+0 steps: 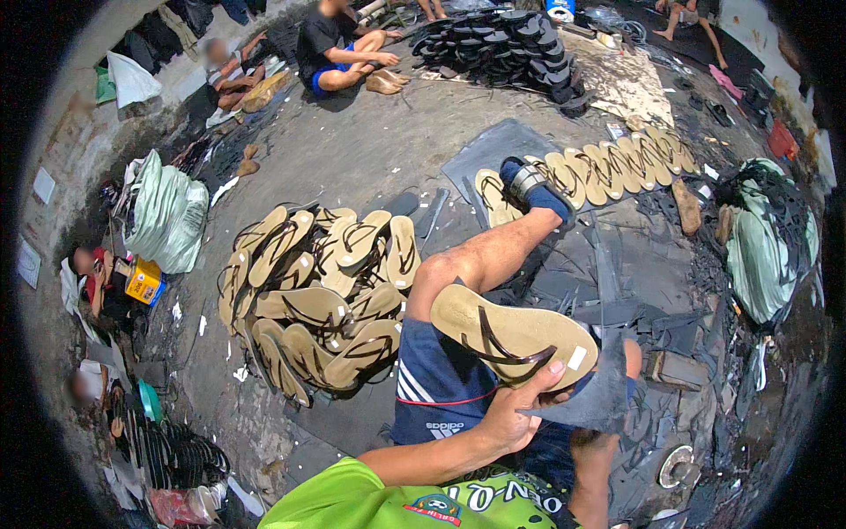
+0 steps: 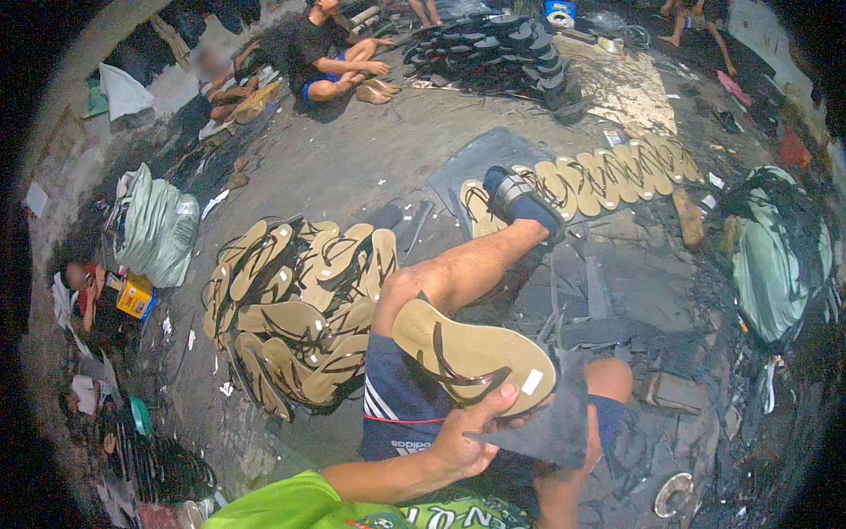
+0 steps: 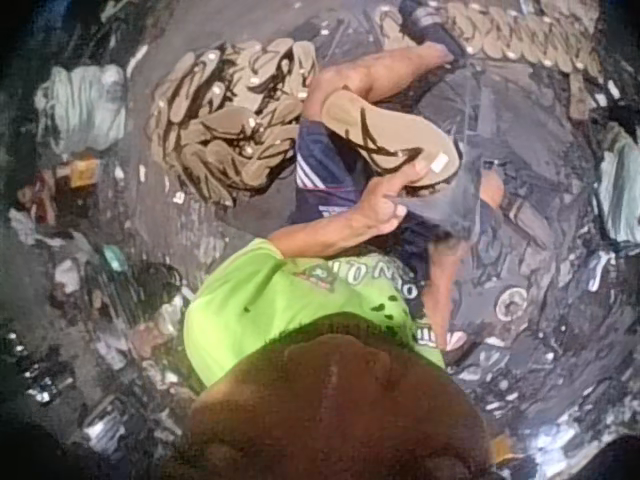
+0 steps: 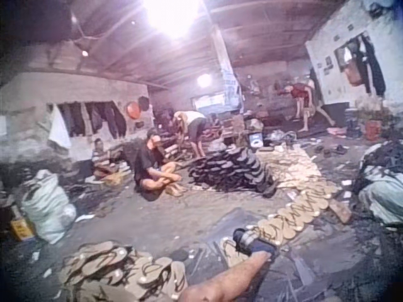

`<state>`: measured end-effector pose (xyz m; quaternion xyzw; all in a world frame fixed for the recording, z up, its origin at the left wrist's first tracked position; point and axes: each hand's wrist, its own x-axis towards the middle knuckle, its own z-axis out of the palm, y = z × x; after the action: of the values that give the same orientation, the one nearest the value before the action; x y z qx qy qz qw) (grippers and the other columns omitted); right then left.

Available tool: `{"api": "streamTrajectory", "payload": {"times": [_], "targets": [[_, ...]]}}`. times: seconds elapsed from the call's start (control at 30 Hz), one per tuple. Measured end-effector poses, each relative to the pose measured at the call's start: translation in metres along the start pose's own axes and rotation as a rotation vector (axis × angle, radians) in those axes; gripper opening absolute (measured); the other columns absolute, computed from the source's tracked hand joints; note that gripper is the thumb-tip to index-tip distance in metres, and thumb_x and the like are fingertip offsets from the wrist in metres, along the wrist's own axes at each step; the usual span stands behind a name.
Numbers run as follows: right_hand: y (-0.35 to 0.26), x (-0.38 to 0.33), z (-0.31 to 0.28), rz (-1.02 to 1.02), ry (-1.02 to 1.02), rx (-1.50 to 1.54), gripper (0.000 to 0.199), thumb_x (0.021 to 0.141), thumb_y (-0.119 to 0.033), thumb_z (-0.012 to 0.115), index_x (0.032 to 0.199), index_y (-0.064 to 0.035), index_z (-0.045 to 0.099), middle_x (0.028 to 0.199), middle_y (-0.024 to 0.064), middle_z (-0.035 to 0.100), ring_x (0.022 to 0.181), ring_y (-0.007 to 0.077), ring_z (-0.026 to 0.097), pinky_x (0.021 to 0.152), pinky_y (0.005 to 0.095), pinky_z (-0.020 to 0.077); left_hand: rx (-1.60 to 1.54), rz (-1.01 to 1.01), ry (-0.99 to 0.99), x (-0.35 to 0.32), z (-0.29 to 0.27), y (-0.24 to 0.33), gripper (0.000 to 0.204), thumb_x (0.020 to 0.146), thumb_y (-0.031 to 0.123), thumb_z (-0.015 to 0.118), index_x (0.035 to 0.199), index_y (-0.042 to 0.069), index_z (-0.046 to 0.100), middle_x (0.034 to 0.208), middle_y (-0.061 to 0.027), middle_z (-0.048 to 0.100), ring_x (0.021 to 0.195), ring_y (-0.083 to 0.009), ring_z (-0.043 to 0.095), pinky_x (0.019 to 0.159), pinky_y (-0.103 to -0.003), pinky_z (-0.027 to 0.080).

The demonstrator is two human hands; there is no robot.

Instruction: The person sits on the ground and uses a knife to trim the edges of flip-flop soles. They repeatedly cut away excess material from the perimeter of the sole and place the finished items into a pile.

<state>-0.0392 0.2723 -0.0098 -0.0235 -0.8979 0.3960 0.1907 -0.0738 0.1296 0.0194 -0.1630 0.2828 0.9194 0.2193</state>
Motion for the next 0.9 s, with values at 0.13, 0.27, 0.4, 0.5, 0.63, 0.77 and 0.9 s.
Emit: {"api": "streamTrajectory", "payload": {"times": [0.13,0.27,0.4,0.5,0.63,0.77,0.9], "targets": [[0.052,0.064,0.000,0.154,0.007,0.096,0.028,0.091,-0.014,0.056,0.116,0.0006,0.057,0.093,0.0110,0.062,0.084,0.0224,0.060,0.075,0.0332,0.0489,0.111,-0.037,-0.003,-0.031,-0.025,-0.009,0.043,0.091,0.020,0.062,0.129,0.005,0.049,0.118,-0.0078,0.062,0.105,-0.0199,0.062,0.086,-0.037,0.052],[0.052,0.052,-0.030,0.350,-0.152,0.468,0.029,0.094,-0.014,0.052,0.118,0.0010,0.058,0.087,0.0091,0.058,0.078,0.0199,0.055,0.072,0.0329,0.0463,-0.095,-0.098,-0.034,-0.048,-0.031,0.011,0.035,0.091,0.020,0.063,0.124,0.008,0.055,0.116,-0.0041,0.064,0.105,-0.0157,0.063,0.088,-0.034,0.055],[0.033,0.021,-0.039,0.259,-0.245,0.465,0.030,0.098,-0.014,0.047,0.120,0.0013,0.059,0.080,0.0072,0.054,0.073,0.0174,0.049,0.069,0.0325,0.0436,-0.234,-0.013,0.045,-0.045,-0.024,0.011,0.030,0.092,0.020,0.063,0.120,0.011,0.056,0.114,-0.0026,0.064,0.104,-0.0149,0.063,0.088,-0.033,0.055],[0.031,0.019,-0.041,0.210,-0.144,0.205,0.031,0.099,-0.014,0.046,0.124,0.0007,0.058,0.087,0.0105,0.056,0.078,0.0188,0.052,0.071,0.0328,0.0437,-0.190,0.122,0.031,-0.035,-0.009,0.022,0.027,0.092,0.020,0.064,0.117,0.011,0.057,0.112,-0.0013,0.064,0.102,-0.0146,0.064,0.085,-0.029,0.056],[0.018,0.010,-0.062,0.332,-0.048,-0.009,0.035,0.097,-0.012,0.048,0.131,-0.0034,0.054,0.100,0.0190,0.062,0.086,0.0279,0.060,0.078,0.0346,0.0468,-0.208,0.131,0.022,-0.025,-0.002,0.039,0.025,0.091,0.020,0.064,0.114,0.012,0.058,0.107,-0.0002,0.066,0.098,-0.0130,0.066,0.082,-0.028,0.058],[-0.033,-0.010,-0.064,0.026,-0.144,0.125,0.036,0.094,-0.009,0.052,0.130,-0.0045,0.055,0.093,0.0170,0.060,0.083,0.0309,0.059,0.075,0.0378,0.0483,-0.177,0.163,0.132,-0.023,0.010,0.042,0.024,0.089,0.028,0.068,0.107,0.014,0.062,0.097,0.0016,0.069,0.086,-0.0115,0.068,0.067,-0.025,0.059],[-0.034,-0.029,-0.037,-0.091,-0.135,0.184,0.045,0.081,-0.001,0.066,0.125,-0.0059,0.058,0.087,0.0131,0.059,0.069,0.0273,0.061,0.060,0.0359,0.0497,-0.260,0.207,0.108,-0.019,0.017,0.034,0.025,0.090,0.027,0.065,0.109,0.012,0.061,0.104,-0.0007,0.069,0.091,-0.0120,0.067,0.080,-0.025,0.057]]}}
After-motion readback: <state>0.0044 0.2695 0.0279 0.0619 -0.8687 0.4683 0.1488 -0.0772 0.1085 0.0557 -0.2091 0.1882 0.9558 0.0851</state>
